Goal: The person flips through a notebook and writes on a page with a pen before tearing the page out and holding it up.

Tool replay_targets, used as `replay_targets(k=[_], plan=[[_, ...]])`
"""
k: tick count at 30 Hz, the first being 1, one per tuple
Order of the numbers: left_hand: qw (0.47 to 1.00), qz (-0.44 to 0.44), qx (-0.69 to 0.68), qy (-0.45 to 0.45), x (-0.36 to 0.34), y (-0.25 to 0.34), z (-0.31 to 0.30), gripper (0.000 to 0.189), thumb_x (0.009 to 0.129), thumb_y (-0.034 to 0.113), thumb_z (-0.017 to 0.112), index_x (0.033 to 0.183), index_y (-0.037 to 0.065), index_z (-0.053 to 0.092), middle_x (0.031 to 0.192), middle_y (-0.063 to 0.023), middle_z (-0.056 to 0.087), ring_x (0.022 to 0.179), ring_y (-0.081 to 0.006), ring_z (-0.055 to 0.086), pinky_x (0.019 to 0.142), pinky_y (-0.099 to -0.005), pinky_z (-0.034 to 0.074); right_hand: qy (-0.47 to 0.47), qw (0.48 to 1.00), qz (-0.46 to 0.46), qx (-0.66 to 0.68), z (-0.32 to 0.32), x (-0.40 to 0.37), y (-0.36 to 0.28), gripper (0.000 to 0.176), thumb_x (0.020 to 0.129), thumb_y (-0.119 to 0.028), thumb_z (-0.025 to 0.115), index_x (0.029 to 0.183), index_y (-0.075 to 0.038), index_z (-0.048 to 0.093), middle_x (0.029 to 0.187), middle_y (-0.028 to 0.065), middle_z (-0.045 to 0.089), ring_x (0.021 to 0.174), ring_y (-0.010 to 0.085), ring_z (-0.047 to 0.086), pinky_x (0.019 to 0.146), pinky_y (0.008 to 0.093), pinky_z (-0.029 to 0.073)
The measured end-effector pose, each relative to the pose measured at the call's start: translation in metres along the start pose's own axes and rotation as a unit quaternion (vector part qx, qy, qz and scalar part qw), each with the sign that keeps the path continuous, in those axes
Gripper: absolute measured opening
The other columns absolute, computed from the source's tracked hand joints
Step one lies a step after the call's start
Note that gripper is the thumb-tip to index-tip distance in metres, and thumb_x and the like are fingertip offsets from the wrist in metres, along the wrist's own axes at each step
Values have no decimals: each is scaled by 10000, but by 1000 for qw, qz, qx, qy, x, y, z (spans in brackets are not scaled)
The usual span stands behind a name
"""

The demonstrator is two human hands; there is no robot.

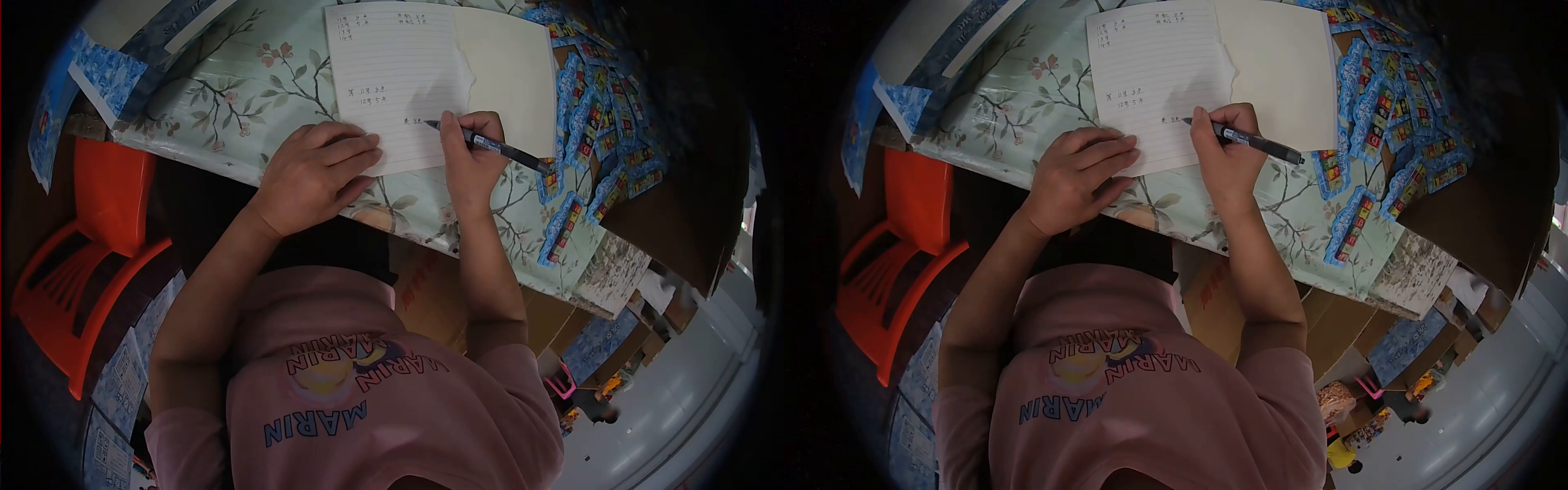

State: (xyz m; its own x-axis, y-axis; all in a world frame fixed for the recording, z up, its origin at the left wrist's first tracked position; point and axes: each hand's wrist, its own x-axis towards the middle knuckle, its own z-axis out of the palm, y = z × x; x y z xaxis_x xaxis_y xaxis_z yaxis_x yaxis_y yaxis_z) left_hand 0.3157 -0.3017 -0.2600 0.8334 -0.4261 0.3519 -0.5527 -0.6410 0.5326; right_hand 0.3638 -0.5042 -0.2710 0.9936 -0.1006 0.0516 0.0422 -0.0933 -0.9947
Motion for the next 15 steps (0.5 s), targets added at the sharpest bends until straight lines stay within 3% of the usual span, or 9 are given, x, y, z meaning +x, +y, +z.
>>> replay_targets(k=[15], plan=[[1000,-1,0,4,1,0,0,328,661,135,742,978,100,667,1080,28,629,1031,-161,556,808,-321,471,8,1000,-5,-4,0,1,2,210,813,-26,674,761,-40,471,628,-34,472,565,17,405,510,176,346]])
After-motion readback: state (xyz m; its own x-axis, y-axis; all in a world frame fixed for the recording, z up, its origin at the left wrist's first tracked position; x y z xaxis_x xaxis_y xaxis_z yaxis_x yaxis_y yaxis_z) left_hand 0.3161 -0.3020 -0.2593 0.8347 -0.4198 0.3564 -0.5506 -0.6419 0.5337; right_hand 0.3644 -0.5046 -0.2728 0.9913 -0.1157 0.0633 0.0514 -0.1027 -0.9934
